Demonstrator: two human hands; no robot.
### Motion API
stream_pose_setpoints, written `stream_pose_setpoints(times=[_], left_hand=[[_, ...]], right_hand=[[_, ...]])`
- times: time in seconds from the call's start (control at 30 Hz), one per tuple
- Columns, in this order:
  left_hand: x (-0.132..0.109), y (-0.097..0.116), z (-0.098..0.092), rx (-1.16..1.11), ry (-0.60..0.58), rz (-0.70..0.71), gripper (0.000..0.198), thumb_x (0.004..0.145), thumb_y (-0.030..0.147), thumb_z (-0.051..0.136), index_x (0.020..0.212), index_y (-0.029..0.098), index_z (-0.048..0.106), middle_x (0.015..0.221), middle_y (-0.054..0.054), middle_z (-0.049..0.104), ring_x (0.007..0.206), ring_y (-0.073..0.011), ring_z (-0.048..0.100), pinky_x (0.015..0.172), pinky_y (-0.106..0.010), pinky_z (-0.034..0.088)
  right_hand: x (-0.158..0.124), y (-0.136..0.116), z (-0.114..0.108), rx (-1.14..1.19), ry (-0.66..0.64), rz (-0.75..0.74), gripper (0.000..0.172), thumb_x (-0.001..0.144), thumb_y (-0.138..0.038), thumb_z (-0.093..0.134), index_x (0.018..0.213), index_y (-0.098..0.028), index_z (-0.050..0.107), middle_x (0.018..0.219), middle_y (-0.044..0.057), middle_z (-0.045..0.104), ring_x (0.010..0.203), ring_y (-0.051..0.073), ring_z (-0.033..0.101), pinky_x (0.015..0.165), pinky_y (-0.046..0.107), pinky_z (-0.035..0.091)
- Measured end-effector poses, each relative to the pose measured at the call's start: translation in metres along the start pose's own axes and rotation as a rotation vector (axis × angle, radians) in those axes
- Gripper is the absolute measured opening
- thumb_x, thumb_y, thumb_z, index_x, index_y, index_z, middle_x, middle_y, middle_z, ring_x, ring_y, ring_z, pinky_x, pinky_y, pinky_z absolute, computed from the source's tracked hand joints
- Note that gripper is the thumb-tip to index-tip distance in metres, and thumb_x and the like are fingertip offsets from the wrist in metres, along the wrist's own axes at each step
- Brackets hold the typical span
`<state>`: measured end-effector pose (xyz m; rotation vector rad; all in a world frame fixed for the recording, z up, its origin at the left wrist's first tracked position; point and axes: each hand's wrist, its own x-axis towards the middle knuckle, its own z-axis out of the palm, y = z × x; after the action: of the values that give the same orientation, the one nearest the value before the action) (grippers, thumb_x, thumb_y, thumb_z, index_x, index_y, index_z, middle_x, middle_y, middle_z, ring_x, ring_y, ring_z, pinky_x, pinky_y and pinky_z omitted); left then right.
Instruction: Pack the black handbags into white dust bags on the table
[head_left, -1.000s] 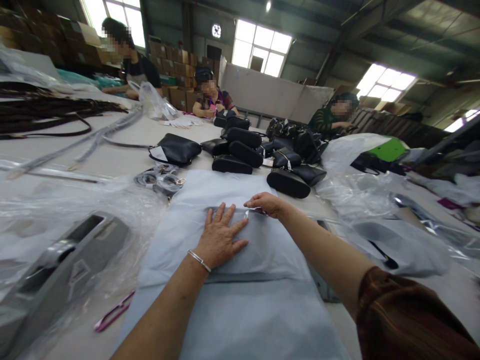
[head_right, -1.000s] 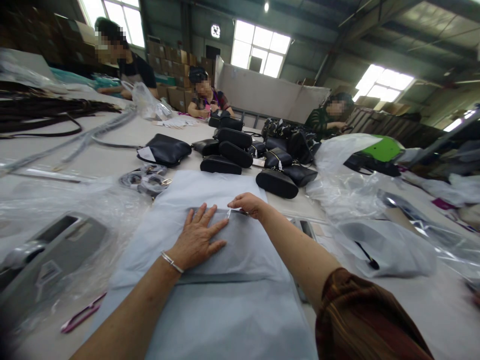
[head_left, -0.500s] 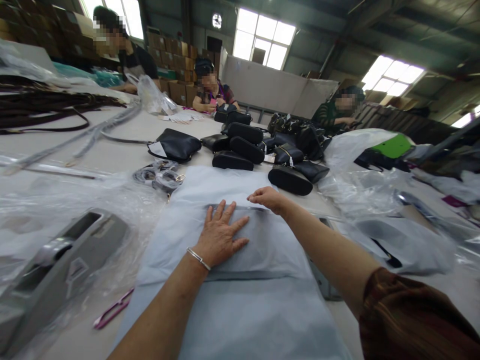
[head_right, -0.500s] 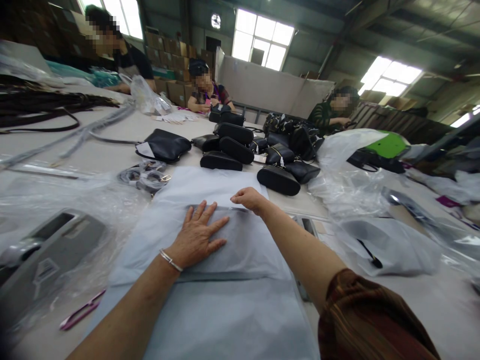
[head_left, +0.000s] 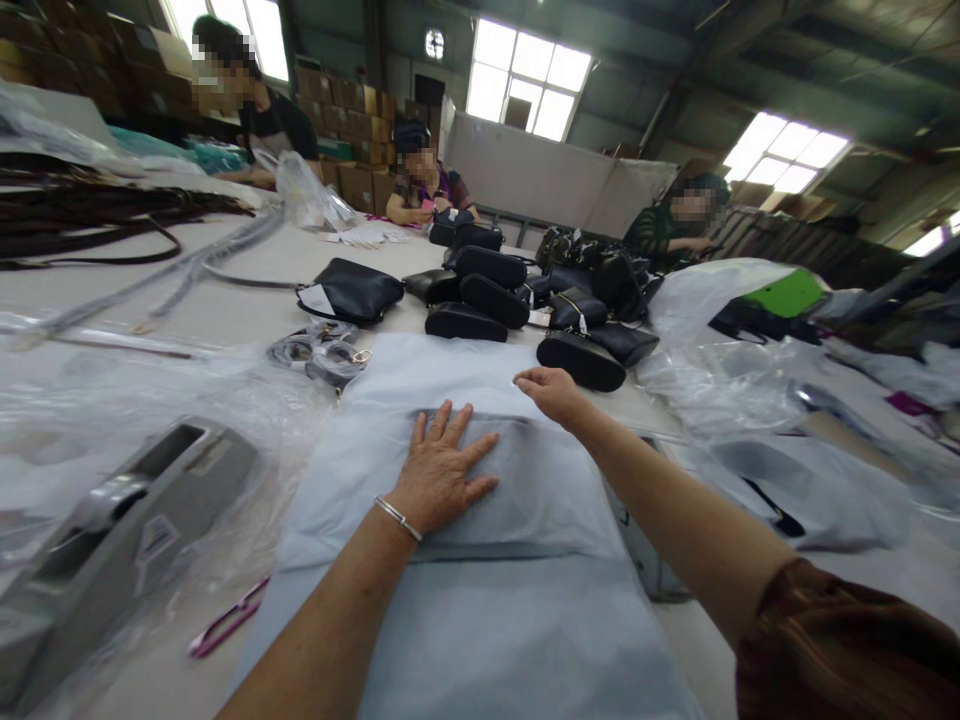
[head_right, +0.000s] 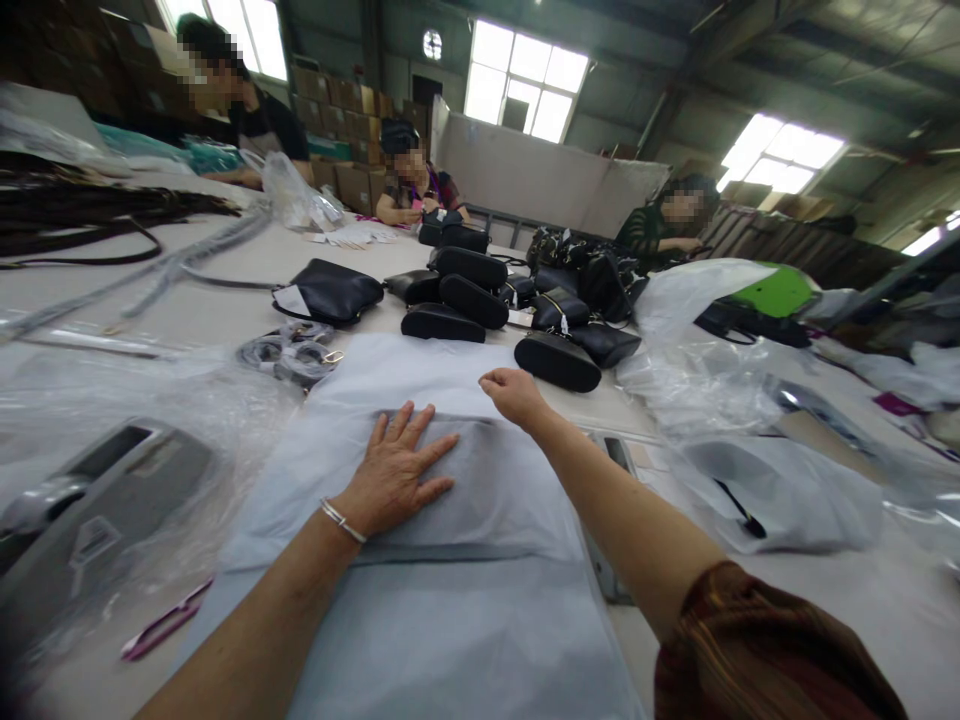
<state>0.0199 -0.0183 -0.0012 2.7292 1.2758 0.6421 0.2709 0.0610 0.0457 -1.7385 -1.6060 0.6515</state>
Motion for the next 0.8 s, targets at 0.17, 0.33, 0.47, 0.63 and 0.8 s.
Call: stream_pose_setpoints(times=[0.17, 0.33, 0.47, 0.63, 0.8], left_hand=[[0.000, -0.001, 0.002, -0.007, 0.014, 0.001, 0.060, 0.089, 0.066, 0.059, 0.144, 0.043, 0.055, 0.165, -0.009, 0.034, 0.153, -0.0414, 0.023, 0.119, -0.068, 0.018], [0.000, -0.001, 0.001, -0.024, 0.023, 0.003, 0.060, 0.089, 0.066, 0.060, 0.145, 0.043, 0.054, 0.164, -0.009, 0.035, 0.152, -0.0428, 0.024, 0.119, -0.069, 0.018], [0.000, 0.000, 0.000, -0.040, 0.013, -0.001, 0.061, 0.089, 0.065, 0.060, 0.145, 0.042, 0.055, 0.164, -0.009, 0.035, 0.152, -0.0433, 0.023, 0.118, -0.070, 0.018], [0.000, 0.000, 0.000, -0.058, 0.011, -0.004, 0.062, 0.088, 0.067, 0.061, 0.144, 0.042, 0.055, 0.165, -0.009, 0.034, 0.153, -0.0430, 0.021, 0.118, -0.070, 0.017], [0.000, 0.001, 0.000, -0.054, 0.012, -0.006, 0.062, 0.088, 0.065, 0.061, 0.145, 0.042, 0.054, 0.165, -0.010, 0.034, 0.153, -0.0427, 0.021, 0.118, -0.070, 0.016]], right_hand=[[-0.016, -0.012, -0.006, 0.341, -0.059, 0.143, 0.016, 0.078, -0.026, 0.070, 0.090, -0.017, 0.075, 0.094, 0.007, 0.077, 0.090, 0.020, 0.069, 0.081, 0.031, 0.052], [-0.039, -0.036, -0.017, 0.796, -0.338, 0.303, 0.029, 0.078, -0.023, 0.074, 0.107, -0.018, 0.068, 0.116, 0.012, 0.074, 0.084, 0.020, 0.075, 0.068, 0.030, 0.058], [-0.067, -0.045, -0.018, 0.886, -0.504, 0.361, 0.037, 0.080, -0.020, 0.073, 0.116, -0.018, 0.065, 0.124, 0.014, 0.072, 0.075, 0.018, 0.076, 0.055, 0.025, 0.056], [-0.089, -0.031, -0.015, 0.957, -0.570, 0.412, 0.039, 0.081, -0.017, 0.067, 0.120, -0.019, 0.062, 0.117, 0.012, 0.075, 0.051, 0.010, 0.065, 0.041, 0.019, 0.044], [-0.091, -0.023, -0.014, 0.963, -0.611, 0.435, 0.045, 0.080, -0.018, 0.066, 0.125, -0.019, 0.060, 0.099, 0.008, 0.078, 0.042, 0.007, 0.054, 0.038, 0.018, 0.039]])
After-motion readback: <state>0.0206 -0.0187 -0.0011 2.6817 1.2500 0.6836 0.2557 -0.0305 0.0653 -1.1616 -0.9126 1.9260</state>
